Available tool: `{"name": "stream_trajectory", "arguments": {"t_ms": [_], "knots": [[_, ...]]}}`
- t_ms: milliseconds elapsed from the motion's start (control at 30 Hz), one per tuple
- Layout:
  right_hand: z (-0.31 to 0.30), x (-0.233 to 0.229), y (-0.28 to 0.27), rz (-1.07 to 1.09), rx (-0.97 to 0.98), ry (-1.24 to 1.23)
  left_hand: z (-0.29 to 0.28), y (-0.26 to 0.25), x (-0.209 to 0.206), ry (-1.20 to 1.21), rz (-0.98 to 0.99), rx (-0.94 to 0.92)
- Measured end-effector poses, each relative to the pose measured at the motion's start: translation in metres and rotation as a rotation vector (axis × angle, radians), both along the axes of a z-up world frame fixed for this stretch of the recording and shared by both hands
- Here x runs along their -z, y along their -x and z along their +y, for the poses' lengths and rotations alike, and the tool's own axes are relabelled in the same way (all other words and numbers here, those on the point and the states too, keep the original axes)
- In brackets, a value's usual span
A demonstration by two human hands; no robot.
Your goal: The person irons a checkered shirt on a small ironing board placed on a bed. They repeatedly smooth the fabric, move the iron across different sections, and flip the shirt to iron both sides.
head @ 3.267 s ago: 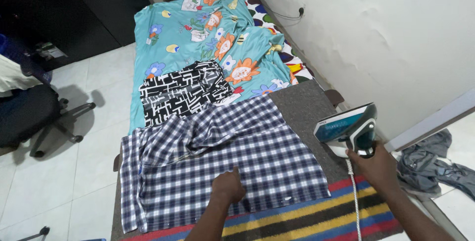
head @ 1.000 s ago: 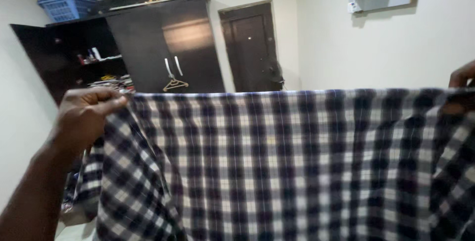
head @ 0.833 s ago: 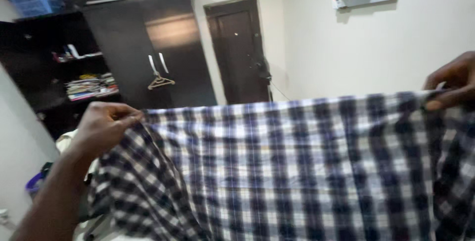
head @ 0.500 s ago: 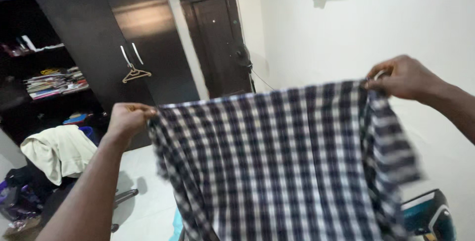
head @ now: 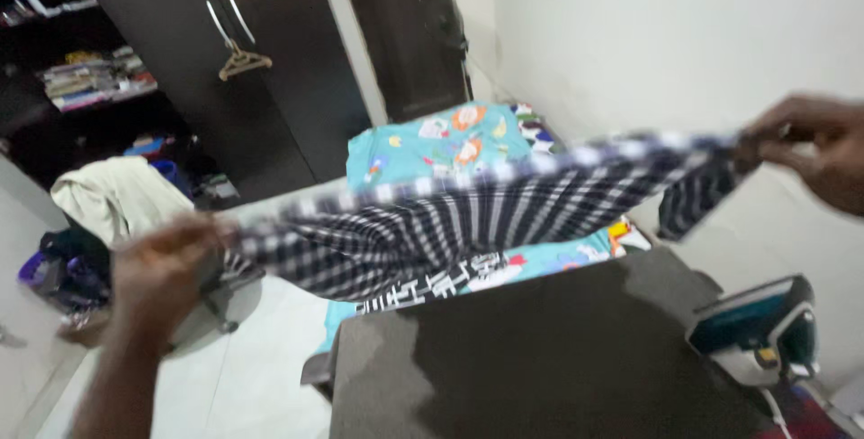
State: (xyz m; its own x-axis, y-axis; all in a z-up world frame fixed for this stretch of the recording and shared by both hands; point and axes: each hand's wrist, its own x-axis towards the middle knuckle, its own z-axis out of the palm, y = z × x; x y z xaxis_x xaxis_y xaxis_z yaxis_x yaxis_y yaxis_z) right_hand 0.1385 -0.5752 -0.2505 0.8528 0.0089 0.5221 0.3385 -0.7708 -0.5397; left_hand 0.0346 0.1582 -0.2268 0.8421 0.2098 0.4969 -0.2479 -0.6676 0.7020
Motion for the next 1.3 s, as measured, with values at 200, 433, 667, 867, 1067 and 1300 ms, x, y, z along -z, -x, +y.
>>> {"name": "stream_trajectory", "arguments": {"t_ms": [200, 433, 667, 867, 1067, 1300], "knots": [[-0.001, 0.171, 0.074, 0.36, -0.104, 0.205, -0.009, 0.068, 0.24, -0.014, 0.206, -0.098], [-0.009, 0.354, 0.14, 0.528, -0.3, 0.243, -0.064, 0.158, 0.444, -0.116, 0.531, -0.369], [0.01, 0.408, 0.172, 0.711, -0.192, 0.484, -0.095, 0.185, 0.469, -0.374, 0.893, -0.45], [0.015, 0.389, 0.192, 0.853, -0.22, 0.397, -0.13, 0.188, 0.451, -0.373, 0.897, -0.579], [0.012, 0.376, 0.212, 0.783, -0.22, 0.363, -0.174, 0.172, 0.437, 0.139, 1.005, -0.836], [0.032, 0.392, 0.211, 0.86, -0.294, 0.006, -0.205, 0.164, 0.438, 0.161, 1.139, -0.905]]}}
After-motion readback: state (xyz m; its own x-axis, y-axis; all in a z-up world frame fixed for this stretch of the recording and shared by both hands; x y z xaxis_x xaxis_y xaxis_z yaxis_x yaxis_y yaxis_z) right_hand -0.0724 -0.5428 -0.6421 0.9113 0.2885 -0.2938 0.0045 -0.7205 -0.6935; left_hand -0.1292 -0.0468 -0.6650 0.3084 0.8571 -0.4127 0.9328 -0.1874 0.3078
